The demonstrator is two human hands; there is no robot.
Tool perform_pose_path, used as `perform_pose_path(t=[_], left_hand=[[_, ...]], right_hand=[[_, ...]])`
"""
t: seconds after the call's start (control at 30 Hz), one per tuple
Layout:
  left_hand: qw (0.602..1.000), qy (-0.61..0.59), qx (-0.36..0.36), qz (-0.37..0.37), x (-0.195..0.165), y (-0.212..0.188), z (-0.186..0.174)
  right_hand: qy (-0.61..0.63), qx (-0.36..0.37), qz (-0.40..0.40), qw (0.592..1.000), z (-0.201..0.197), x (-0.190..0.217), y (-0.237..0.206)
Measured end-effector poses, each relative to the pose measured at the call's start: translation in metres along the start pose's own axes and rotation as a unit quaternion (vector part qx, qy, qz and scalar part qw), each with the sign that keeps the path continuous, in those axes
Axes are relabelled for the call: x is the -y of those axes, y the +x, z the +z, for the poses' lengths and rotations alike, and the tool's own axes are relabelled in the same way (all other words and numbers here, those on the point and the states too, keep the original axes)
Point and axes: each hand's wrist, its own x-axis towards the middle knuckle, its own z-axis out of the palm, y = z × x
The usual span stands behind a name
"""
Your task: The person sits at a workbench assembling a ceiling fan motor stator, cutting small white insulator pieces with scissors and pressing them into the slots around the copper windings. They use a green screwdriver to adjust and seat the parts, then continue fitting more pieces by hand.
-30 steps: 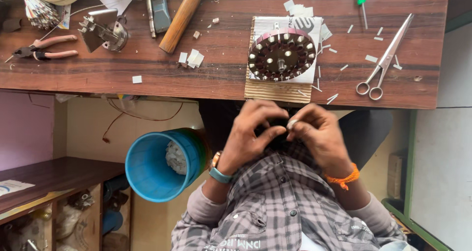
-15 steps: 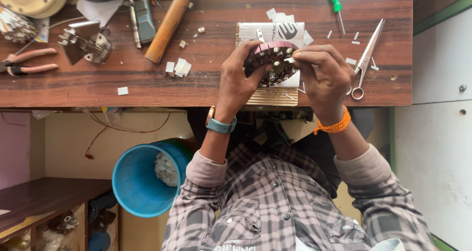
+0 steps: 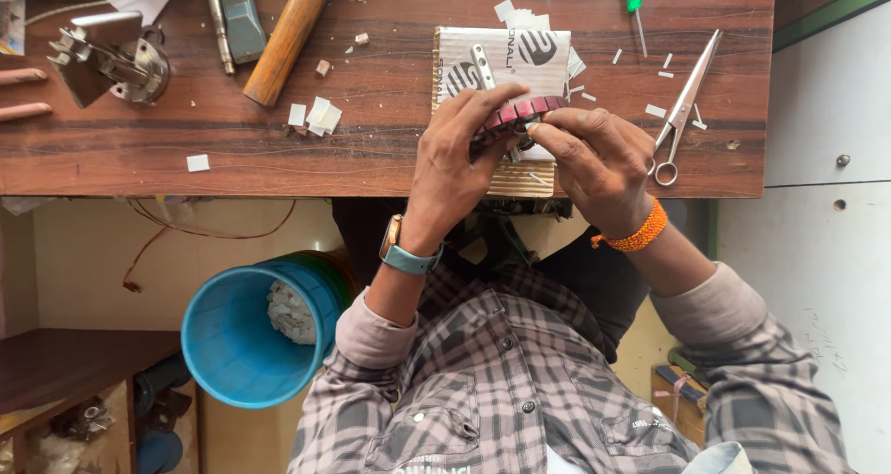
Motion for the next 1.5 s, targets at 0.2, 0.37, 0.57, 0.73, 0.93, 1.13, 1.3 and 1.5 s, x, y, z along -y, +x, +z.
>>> perform_pose_path(t=[0.2,0.37,0.57,0.73,0.93,1.13,1.3,1.5], left_hand=[[1.0,-0.003,-0.015,-0.014,-0.001,0.001,0.005],[0.999,-0.023,-0.021,-0.023,0.002,0.001,0.008],[1.0,-0.01,-0.013,-0.011,0.014,0.002,0.01],[0.999,-0.031,-0.007,-0.009,0.02,0.001,0.012],[1.0,-0.022,-0.02,0.008,0.02,-0.001,0.015],[0.999,-0.009,-0.017,0.043,0.028,0.003,0.014],[0.996,-0.019,0.031,0.077,0.031,0.003,0.004],[0.981,-0.172,0.091,0.022,0.023,0.007,-0.014]], right_hand=[[-0.032,0.082,0.028,0.996,-0.011,0.005,0.008],[-0.026,0.12,0.08,0.989,-0.017,0.013,0.012],[0.043,0.085,0.096,0.991,-0.012,0.013,0.011],[0.065,0.058,0.123,0.989,-0.008,0.013,0.008],[0.088,0.046,0.194,0.976,-0.005,0.02,0.004],[0.047,0.034,0.17,0.984,0.004,0.025,0.004],[0.04,0.047,0.15,0.987,-0.005,0.035,0.007],[0.119,0.043,0.203,0.971,-0.012,0.03,0.009]])
